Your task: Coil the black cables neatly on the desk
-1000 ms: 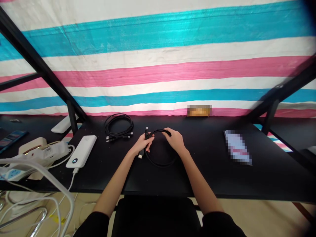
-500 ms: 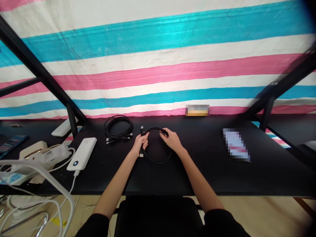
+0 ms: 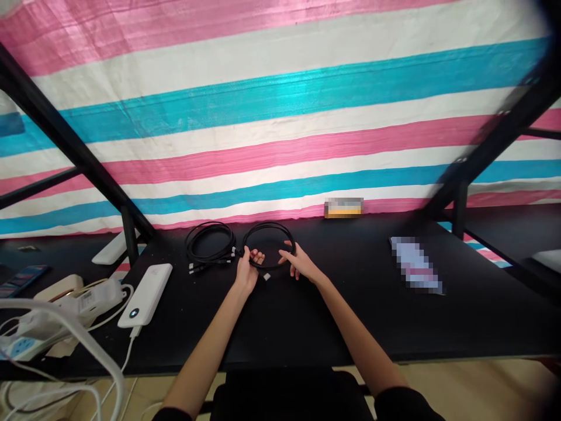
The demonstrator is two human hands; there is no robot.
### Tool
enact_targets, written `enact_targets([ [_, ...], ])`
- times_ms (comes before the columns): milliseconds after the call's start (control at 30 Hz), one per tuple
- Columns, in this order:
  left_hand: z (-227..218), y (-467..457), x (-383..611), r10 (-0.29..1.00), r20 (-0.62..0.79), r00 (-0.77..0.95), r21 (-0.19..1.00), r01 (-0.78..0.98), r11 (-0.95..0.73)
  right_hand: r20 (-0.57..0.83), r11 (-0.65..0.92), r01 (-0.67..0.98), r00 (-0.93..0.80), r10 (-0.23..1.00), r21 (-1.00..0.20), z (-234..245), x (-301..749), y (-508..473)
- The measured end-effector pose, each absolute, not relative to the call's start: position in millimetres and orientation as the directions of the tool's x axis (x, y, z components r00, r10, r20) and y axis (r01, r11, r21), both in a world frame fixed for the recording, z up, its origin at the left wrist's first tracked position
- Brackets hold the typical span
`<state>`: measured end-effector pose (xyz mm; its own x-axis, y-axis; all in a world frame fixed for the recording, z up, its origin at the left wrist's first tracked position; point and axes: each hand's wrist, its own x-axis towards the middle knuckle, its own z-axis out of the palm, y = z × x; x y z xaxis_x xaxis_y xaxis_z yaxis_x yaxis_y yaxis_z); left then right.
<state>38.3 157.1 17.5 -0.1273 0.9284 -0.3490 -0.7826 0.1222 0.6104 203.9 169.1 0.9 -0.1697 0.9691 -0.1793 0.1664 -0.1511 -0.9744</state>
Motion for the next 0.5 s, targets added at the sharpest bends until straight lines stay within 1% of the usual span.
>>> enact_targets([
  [33, 17, 156, 40, 0.936, -0.336, -0.107, 0.615, -0.777, 0.132, -0.168, -0.144, 0.150, -0.166, 0.972, -0.978, 0, 205, 170],
  [100, 17, 153, 41, 0.965, -0.260, -0.031, 0.652, -0.743, 0.151, -0.143, -0.126, 0.127, -0.135, 0.981, -0.984, -1, 207, 171],
  [167, 18, 150, 41, 0.984, -0.160, 0.075, 0.721, -0.672, 0.169, -0.135, -0.128, 0.112, -0.061, 0.989, -0.986, 0, 210, 173],
  [233, 20, 146, 40, 0.977, -0.117, 0.177, 0.789, -0.581, 0.200, -0.140, -0.142, 0.090, 0.037, 0.990, -0.986, 2, 215, 176],
  [367, 22, 140, 39, 0.922, -0.184, 0.340, 0.882, -0.357, 0.308, -0.144, -0.145, -0.010, 0.198, 0.969, -0.989, 5, 226, 181],
  [500, 21, 137, 40, 0.839, -0.292, 0.459, 0.923, -0.097, 0.374, -0.172, -0.154, -0.088, 0.276, 0.946, -0.984, 6, 233, 185],
])
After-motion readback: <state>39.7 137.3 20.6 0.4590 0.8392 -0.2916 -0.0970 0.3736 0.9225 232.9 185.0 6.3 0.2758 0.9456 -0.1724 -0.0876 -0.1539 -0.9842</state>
